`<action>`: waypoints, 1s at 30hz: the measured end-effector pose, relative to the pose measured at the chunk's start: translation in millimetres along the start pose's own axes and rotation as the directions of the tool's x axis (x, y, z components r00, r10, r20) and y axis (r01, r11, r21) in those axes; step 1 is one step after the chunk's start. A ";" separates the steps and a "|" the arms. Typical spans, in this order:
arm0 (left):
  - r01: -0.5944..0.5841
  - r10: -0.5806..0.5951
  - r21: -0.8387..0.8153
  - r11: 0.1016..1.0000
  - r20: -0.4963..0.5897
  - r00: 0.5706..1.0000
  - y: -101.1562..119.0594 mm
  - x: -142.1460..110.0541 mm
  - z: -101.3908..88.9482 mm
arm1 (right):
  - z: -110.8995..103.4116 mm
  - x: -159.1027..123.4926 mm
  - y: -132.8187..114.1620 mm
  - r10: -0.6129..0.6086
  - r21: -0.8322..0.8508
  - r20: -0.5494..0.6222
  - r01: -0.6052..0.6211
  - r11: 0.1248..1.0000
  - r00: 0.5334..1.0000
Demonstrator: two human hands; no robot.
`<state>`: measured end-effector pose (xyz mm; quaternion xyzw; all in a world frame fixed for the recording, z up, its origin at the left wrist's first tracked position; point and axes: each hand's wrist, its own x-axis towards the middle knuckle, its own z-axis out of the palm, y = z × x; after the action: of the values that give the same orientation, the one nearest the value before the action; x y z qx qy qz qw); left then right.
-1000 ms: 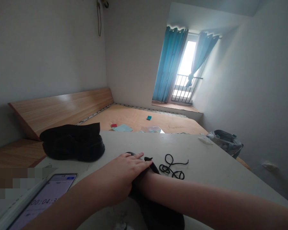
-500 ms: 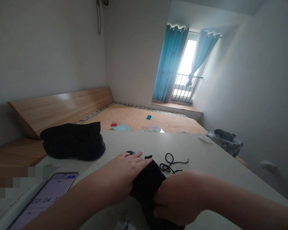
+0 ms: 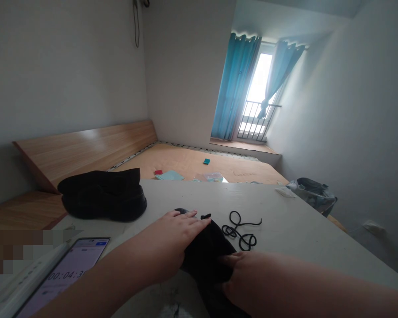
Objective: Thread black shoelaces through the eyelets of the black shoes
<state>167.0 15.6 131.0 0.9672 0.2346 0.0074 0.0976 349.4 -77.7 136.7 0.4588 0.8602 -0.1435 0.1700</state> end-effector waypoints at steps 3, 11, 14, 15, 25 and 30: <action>-0.001 0.001 -0.008 1.000 -0.001 1.000 -0.2 -0.3 0.4 | -17.5 -5.3 -2.9 -0.044 -0.113 0.237 0.073 0.991 0.970; 0.021 -0.021 -0.025 0.999 0.005 1.000 -4.3 1.4 5.3 | 7.6 -0.7 4.5 -0.064 -0.141 0.161 0.087 0.986 0.985; 0.004 -0.004 -0.021 1.000 -0.002 1.000 -4.4 -0.1 4.5 | 19.9 -0.4 9.2 -0.063 -0.132 0.132 0.080 0.988 0.989; 0.002 -0.002 -0.020 1.000 -0.003 1.000 -4.5 -0.6 4.2 | 20.3 -0.4 9.2 -0.062 -0.134 0.122 0.078 0.988 0.991; -0.004 0.004 -0.009 1.000 -0.009 1.000 -2.5 -0.5 5.1 | -23.2 -4.7 -4.5 -0.106 -0.190 0.268 0.160 0.969 0.958; -0.068 0.067 -0.006 0.998 -0.100 0.993 -0.7 0.6 4.5 | -25.3 -12.7 -6.3 -0.091 -0.211 0.276 0.153 0.965 0.957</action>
<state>167.5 15.6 126.4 0.9724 0.2065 0.0601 0.0901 346.7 -80.3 165.5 0.3583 0.8675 -0.1130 0.3259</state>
